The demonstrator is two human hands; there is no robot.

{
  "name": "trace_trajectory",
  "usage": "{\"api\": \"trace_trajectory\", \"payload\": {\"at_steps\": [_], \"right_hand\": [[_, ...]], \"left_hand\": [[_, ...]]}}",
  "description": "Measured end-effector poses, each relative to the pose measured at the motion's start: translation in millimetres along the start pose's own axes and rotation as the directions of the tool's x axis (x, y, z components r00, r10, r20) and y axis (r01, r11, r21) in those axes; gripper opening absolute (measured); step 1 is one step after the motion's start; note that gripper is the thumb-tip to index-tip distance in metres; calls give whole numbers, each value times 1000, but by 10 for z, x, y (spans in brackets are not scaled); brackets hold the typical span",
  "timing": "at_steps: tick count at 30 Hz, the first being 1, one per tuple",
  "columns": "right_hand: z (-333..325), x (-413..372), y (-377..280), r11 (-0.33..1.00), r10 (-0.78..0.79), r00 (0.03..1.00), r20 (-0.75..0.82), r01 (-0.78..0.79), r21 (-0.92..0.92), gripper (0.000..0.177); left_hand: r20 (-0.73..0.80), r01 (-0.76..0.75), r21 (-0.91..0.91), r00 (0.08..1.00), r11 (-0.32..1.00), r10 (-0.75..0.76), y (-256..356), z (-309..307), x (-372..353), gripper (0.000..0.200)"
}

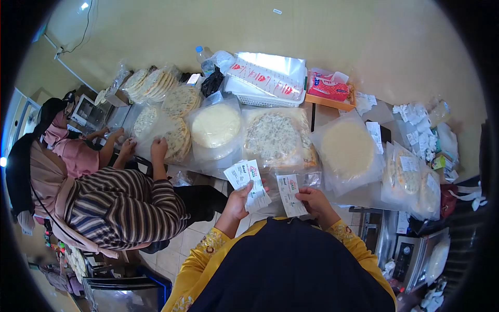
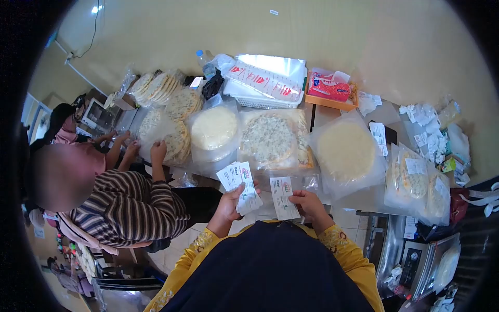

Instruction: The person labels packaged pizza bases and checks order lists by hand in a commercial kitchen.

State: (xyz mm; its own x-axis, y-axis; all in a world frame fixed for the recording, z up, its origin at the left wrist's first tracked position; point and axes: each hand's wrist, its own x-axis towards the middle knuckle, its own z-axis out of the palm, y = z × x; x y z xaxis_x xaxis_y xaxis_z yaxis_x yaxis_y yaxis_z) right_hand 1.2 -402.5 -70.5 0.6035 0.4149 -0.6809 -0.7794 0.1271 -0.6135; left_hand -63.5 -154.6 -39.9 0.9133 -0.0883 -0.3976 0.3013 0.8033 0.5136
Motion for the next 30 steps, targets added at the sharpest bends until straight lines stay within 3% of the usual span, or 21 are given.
{"api": "trace_trajectory", "payload": {"at_steps": [4, 8, 16, 20, 23, 30], "right_hand": [[34, 25, -23, 989, 40, 999, -17, -42, -140, 16], [129, 138, -19, 992, 39, 999, -26, -42, -120, 15], [261, 242, -127, 993, -4, 1000, 10, 5, -115, 12], [246, 268, -156, 998, -61, 998, -12, 61, -24, 12], [213, 306, -113, 993, -95, 994, -51, 98, 63, 13], [546, 428, -176, 926, -236, 960, -150, 269, 265, 18]], "left_hand": [[9, 44, -58, 999, 997, -44, 56, 2, 192, 39], [0, 17, -99, 1000, 995, -17, 118, 51, 287, 37], [-67, 28, 15, 997, 1000, -26, 331, 14, 274, 37], [-39, 15, -50, 999, 999, -17, 426, -199, 325, 38], [-85, -81, -36, 993, 996, 78, 464, -161, 310, 39], [69, -87, -143, 993, 986, 98, 476, 197, 206, 42]]}}
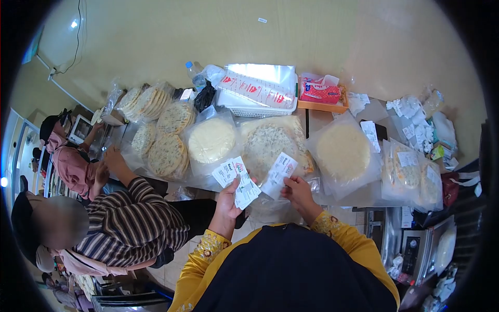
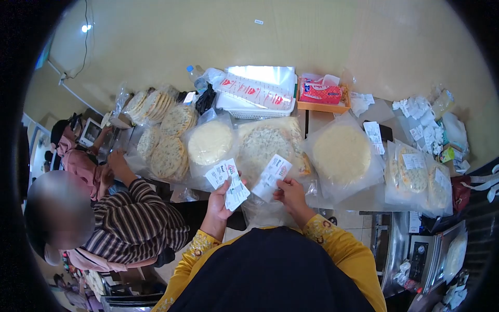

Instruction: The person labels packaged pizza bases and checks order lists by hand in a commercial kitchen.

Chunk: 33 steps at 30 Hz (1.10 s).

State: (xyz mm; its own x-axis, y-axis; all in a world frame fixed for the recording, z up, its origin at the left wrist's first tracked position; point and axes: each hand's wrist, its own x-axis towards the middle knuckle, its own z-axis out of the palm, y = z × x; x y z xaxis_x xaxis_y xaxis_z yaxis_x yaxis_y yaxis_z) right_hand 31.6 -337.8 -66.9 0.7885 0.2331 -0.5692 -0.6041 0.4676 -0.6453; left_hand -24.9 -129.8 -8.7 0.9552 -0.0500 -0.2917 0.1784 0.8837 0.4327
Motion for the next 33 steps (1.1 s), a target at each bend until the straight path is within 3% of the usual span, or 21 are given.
{"api": "trace_trajectory", "payload": {"at_steps": [6, 11, 14, 17, 20, 23, 25, 28, 31, 33], "right_hand": [[486, 390, -87, 963, -179, 982, -54, 186, 193, 21], [759, 750, -61, 932, -239, 968, -83, 252, 261, 32], [810, 825, -76, 945, -173, 982, -81, 188, 267, 36], [732, 793, -111, 963, -84, 996, -2, 81, 256, 26], [506, 696, -85, 990, -27, 990, 140, 7, 143, 23], [217, 316, -157, 991, 129, 959, 254, -117, -61, 20], [38, 6, -274, 965, 152, 972, 177, -108, -239, 20], [-276, -133, -350, 773, -286, 958, -25, 215, -596, 25], [-184, -226, -627, 307, -710, 688, 148, 491, -815, 25], [-198, 16, -633, 104, -746, 620, 243, 468, -877, 30]], "left_hand": [[92, 42, -76, 995, 996, -35, -128, 219, -101, 46], [41, 25, -20, 999, 999, -24, -208, 179, -86, 48], [58, 23, -15, 998, 1000, -22, -223, 167, -82, 48], [57, 41, 40, 997, 998, -43, -249, 68, -81, 43], [2, 30, 90, 1000, 996, -31, -265, 109, -121, 43], [-49, 31, 136, 998, 990, -25, -259, 56, -140, 43], [-57, 68, 199, 997, 978, -57, -234, 36, -223, 43], [-142, 119, 250, 986, 961, -85, -237, -149, -350, 42], [-212, 114, 192, 975, 975, -72, -172, -319, -435, 42], [-214, 41, 189, 977, 981, 0, -132, -306, -395, 41]]}}
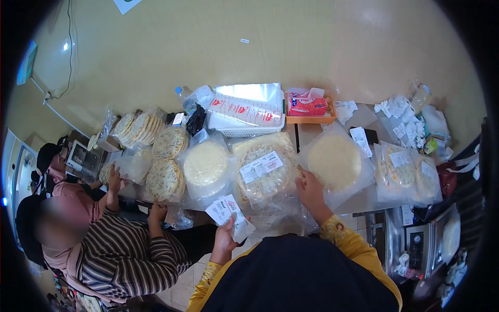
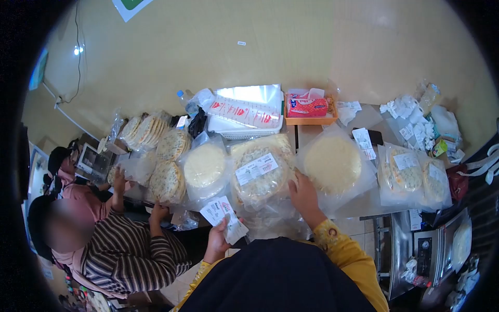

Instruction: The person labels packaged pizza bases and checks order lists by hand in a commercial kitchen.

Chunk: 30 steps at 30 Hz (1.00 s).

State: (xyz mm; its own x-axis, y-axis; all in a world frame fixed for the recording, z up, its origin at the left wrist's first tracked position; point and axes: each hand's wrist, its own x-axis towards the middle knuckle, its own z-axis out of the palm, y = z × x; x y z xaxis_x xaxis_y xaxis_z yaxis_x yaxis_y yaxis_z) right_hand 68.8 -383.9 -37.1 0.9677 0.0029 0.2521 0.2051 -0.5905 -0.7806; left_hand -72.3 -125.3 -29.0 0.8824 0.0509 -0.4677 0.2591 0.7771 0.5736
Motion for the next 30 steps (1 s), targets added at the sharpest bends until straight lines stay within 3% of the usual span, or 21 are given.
{"api": "trace_trajectory", "payload": {"at_steps": [1, 4, 7, 8, 10, 13, 15, 17, 18, 19, 21, 24, 25, 30], "right_hand": [[87, 69, 59, 994, -61, 998, -5, 60, -88, 32], [241, 211, 132, 968, 197, 965, 176, -163, -191, 36], [353, 256, 261, 960, 265, 956, 128, -249, -130, 36], [358, 290, 306, 918, 389, 884, 261, -396, -27, 34], [306, 369, 283, 721, 536, 648, 541, -684, 105, 30], [295, 339, 340, 562, 485, 592, 643, -775, 290, 23], [255, 303, 269, 469, 396, 642, 657, -756, 456, 19], [307, 247, 375, 457, 267, 724, 636, -676, 578, 16], [380, 245, 460, 366, 284, 687, 669, -722, 587, 17], [241, 253, 354, 270, 196, 656, 729, -751, 603, 14], [-156, 224, 77, 204, 111, 690, 715, -720, 663, 12], [-802, 213, -125, 137, 84, 686, 723, -726, 673, 12], [-1011, 195, -132, 146, 81, 690, 719, -722, 676, 14], [-2320, 37, 204, 207, 89, 782, 617, -620, 757, 22]], "left_hand": [[-8, -36, -9, 999, 999, 36, 27, 8, 12, 41], [68, 41, 95, 997, 995, -48, 70, 4, 219, 39], [95, 123, 227, 985, 966, -147, 33, 5, 406, 37], [93, 142, 257, 981, 956, -170, 14, -8, 469, 37], [94, 163, 275, 976, 947, -195, 0, 46, 507, 36], [76, 146, 266, 982, 953, -172, 17, -17, 542, 36], [50, 137, 323, 986, 936, -161, 21, -232, 669, 36], [79, 7, 229, 997, 973, -25, 80, -212, 594, 37], [66, 18, 220, 997, 975, -33, 167, -11, 445, 40], [68, -23, 178, 998, 984, 11, 203, 65, 357, 42], [167, -112, 89, 981, 990, 96, 321, 148, 212, 44], [295, -252, 165, 935, 954, 196, 391, 657, -23, 46], [308, -295, 74, 915, 953, 260, 357, 822, -46, 44], [568, -208, 68, 812, 976, 134, -36, 1849, -32, 44]]}}
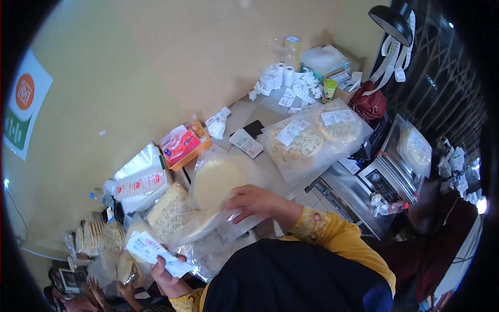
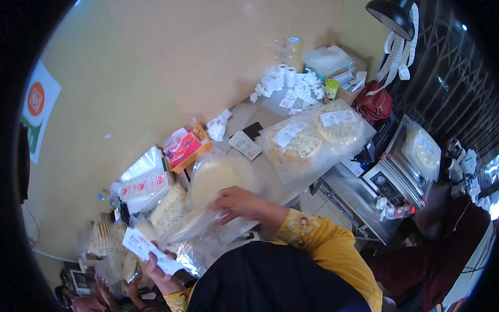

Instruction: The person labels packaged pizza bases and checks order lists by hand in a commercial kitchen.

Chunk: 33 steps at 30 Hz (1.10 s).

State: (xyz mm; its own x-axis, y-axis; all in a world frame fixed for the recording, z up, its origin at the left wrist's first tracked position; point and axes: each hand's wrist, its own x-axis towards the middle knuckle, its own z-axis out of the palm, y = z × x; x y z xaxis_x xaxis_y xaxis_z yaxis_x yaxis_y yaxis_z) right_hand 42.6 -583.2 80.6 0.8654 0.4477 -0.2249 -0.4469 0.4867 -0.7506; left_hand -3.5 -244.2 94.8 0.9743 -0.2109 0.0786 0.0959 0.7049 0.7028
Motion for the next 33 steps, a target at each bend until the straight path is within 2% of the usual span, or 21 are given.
{"api": "trace_trajectory", "payload": {"at_steps": [1, 3, 6, 7, 10, 13, 16, 19, 25, 31, 33], "right_hand": [[-152, -173, -179, 998, -62, 997, -51, 61, -22, 21], [-484, -491, -560, 979, -189, 968, -165, 172, -110, 16], [-1279, -716, -939, 909, -382, 878, -288, 301, -289, 14], [-1488, -802, -1088, 883, -422, 848, -321, 303, -359, 8], [-2104, -1029, -1362, 822, -512, 755, -409, 294, -487, 12], [-2591, -1258, -1398, 791, -360, 696, -621, -126, -599, 16], [-2730, -1366, -1362, 480, -332, 637, -696, -521, -706, 15], [-2878, -1353, -1247, 196, -546, 608, -577, -577, -793, 21], [-3082, -1325, -1069, 141, -585, 587, -560, -606, -783, 23], [-3146, -1333, -1008, 131, -529, 581, -618, -664, -736, 25], [-3121, -1342, -1014, 136, -544, 576, -610, -657, -742, 26]], "left_hand": [[86, 72, 71, 993, 995, -78, -80, 262, 176, 45], [40, 93, 231, 994, 969, -105, -401, 676, 530, 47], [112, 209, 307, 961, 929, -253, -1006, 1231, 1143, 46], [112, 249, 343, 947, 906, -302, -1235, 1407, 1317, 45], [193, 331, 442, 873, 834, -449, -1939, 1650, 1751, 39], [127, 386, 562, 834, 732, -537, -2730, 1581, 1918, 35], [-61, 605, 525, 728, 599, -683, -3156, 1626, 1804, 34], [-26, 651, 379, 718, 657, -696, -3252, 1588, 1679, 34], [-90, 714, 368, 665, 595, -742, -3234, 1502, 1560, 32], [-102, 798, 330, 561, 504, -821, -3136, 1515, 1436, 32], [-78, 785, 293, 588, 545, -805, -3058, 1540, 1393, 34]]}}
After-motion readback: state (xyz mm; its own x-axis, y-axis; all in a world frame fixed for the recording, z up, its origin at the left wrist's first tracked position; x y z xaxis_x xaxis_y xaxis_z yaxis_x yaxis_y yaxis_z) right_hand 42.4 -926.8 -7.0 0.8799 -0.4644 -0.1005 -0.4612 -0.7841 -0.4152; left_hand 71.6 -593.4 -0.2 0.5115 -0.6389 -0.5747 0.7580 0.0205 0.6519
